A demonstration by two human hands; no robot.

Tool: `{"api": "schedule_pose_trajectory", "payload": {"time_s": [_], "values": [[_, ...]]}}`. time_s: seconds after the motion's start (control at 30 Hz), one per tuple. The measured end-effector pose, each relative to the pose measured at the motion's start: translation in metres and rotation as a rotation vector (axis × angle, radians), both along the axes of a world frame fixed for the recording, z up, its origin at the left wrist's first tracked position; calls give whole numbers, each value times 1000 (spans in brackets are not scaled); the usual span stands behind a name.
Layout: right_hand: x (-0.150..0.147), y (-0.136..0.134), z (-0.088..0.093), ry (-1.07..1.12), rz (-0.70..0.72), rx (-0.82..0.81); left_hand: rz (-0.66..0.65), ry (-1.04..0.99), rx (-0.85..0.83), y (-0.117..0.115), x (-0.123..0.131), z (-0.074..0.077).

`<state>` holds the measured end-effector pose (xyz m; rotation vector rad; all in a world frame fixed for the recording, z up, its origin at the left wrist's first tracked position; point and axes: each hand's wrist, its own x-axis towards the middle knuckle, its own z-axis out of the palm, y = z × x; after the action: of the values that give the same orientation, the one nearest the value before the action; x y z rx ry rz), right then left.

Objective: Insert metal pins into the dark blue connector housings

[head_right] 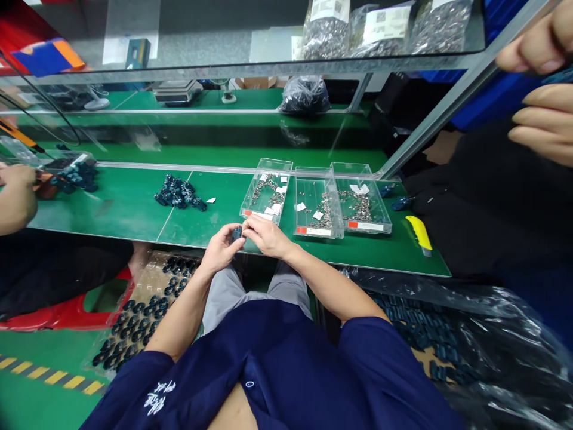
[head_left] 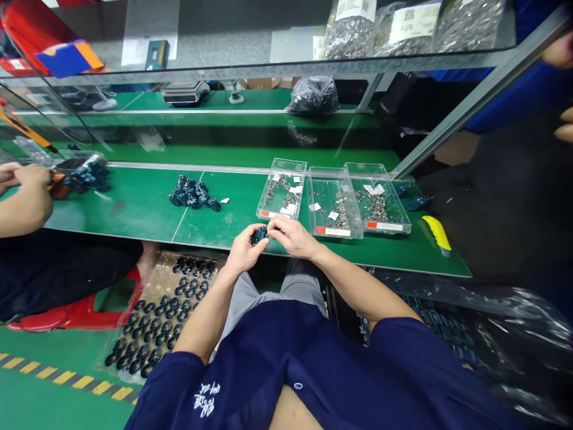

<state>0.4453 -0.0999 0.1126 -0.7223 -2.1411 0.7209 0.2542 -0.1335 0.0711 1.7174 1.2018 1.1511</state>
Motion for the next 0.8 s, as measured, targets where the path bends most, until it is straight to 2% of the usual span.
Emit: {"api": "schedule_pose_trajectory", "payload": {"time_s": [0.1, 0.2, 0.3, 0.4, 0.57, 0.7, 0.8], "values": [[-4, -1, -4, -1, -52, -29, 17, 74, 17, -2, 1, 2], [-11, -6, -14, 47, -95, 33, 51, 111, 23, -3, 2, 4], [-20, -11, -25, 101, -142, 116, 108, 78, -11, -3, 4, 4], [-27, -13, -29, 91, -193, 118, 147, 12, -83, -2, 3, 1], [-34, -10, -25, -58, -106, 64, 162, -48, -154, -3, -4, -10], [-40, -10, -28, -35, -161, 35, 187, 8, -78, -8, -9, -11], [-46, -7, -33, -2, -205, 0, 143, 73, -29, -9, -15, -6]]}}
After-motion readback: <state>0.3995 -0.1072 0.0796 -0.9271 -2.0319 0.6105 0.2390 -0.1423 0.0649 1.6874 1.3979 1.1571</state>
